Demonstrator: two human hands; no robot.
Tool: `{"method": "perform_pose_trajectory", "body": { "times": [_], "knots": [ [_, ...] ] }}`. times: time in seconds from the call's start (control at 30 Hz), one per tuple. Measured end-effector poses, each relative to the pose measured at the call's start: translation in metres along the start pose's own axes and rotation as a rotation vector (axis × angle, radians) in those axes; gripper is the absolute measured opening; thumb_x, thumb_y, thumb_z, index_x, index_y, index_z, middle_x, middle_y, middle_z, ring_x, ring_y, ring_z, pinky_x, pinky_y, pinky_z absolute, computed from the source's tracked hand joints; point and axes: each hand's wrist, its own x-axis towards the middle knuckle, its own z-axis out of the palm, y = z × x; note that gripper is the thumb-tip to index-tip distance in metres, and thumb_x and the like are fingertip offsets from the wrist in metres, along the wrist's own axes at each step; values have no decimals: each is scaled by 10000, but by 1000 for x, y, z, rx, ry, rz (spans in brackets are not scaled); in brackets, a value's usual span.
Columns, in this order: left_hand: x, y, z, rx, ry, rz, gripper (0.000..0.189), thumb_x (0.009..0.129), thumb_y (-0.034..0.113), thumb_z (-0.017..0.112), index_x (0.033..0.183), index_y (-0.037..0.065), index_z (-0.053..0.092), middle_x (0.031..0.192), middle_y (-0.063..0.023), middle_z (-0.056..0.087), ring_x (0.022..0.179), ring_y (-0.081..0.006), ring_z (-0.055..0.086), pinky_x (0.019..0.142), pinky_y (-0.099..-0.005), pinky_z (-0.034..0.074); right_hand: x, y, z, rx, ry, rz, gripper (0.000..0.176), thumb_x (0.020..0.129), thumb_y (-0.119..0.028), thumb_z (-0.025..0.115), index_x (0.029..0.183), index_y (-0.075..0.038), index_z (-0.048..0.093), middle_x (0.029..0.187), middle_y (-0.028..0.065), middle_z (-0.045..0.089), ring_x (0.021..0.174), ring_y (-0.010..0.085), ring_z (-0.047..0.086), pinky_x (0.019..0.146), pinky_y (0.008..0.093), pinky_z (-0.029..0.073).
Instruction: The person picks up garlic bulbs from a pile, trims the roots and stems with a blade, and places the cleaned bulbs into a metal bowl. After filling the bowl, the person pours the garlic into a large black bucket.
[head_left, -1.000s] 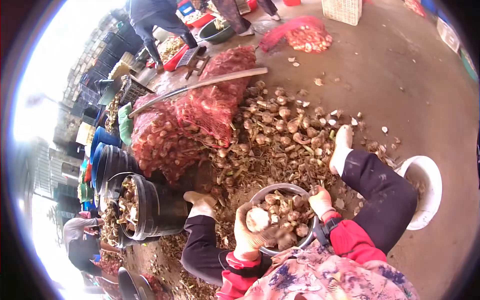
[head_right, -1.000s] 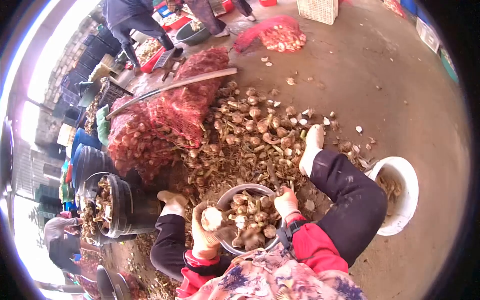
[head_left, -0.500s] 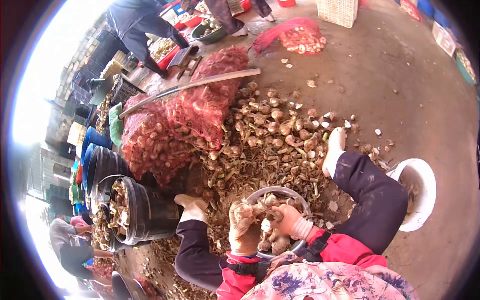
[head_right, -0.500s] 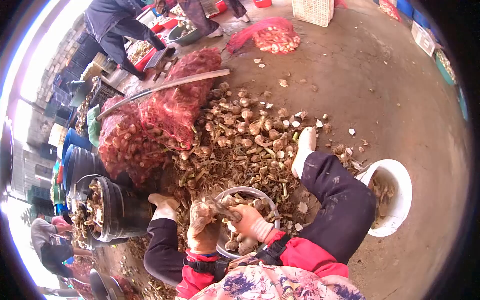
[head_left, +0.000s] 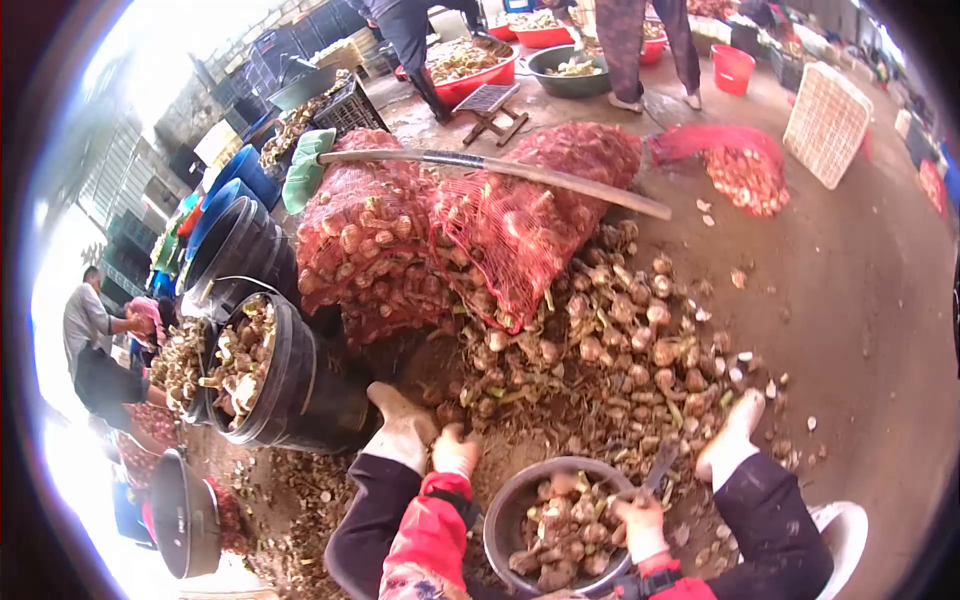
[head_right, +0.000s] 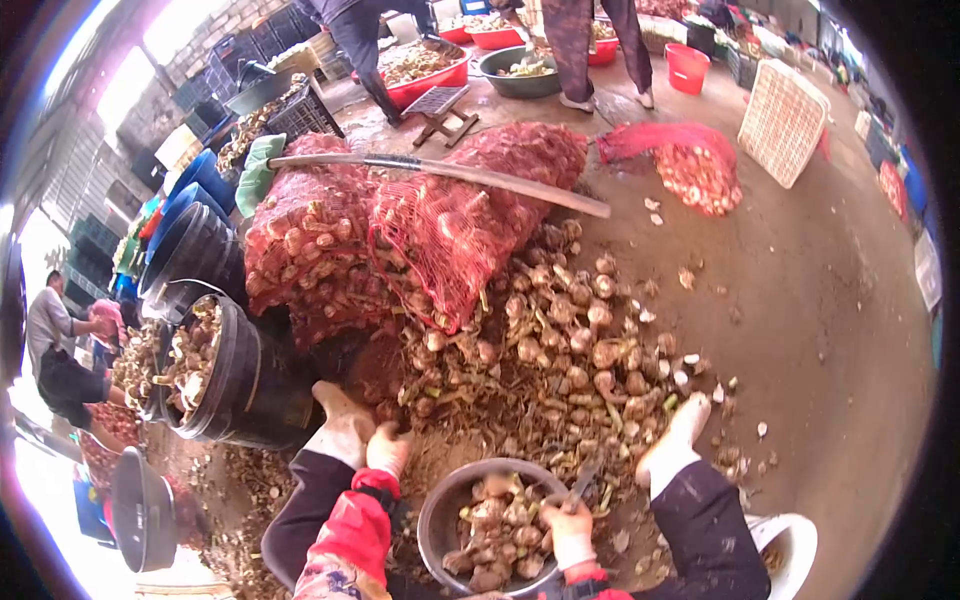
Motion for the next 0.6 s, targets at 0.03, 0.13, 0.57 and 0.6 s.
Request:
{"method": "perform_pose_trajectory", "body": {
  "times": [0.03,0.13,0.57,0.6],
  "knots": [
    [27,5,-2,123,-6,-124,641,781,302,665,1328,14,497,1146,-216,636,1035,-362,644,900,-399,513,-1,-4,7,-19,1,22,156,768,11,736,910,-14,675,770,16,636,660,116,586,612,267,491],
    [87,3,15,594,4,-302,551,836,252,626,1353,113,498,1263,-151,569,1069,-291,643,867,-383,538,-8,-15,21,-26,10,172,221,754,11,761,952,-39,678,668,-35,521,581,97,525,515,265,440],
    [-16,51,-20,-1377,-226,-154,668,635,-78,693,1244,68,463,1041,-154,611,954,-290,622,830,-457,544,-15,-15,40,-65,-40,84,253,736,74,708,968,-12,653,749,12,584,657,132,553,611,264,472],
    [-39,66,-28,-1685,-374,-149,678,647,-134,660,1253,73,438,1035,-140,609,936,-303,622,803,-486,548,-16,-12,38,-22,-74,26,229,753,75,699,959,-14,653,772,15,597,665,135,562,616,266,477]
  ]
}}
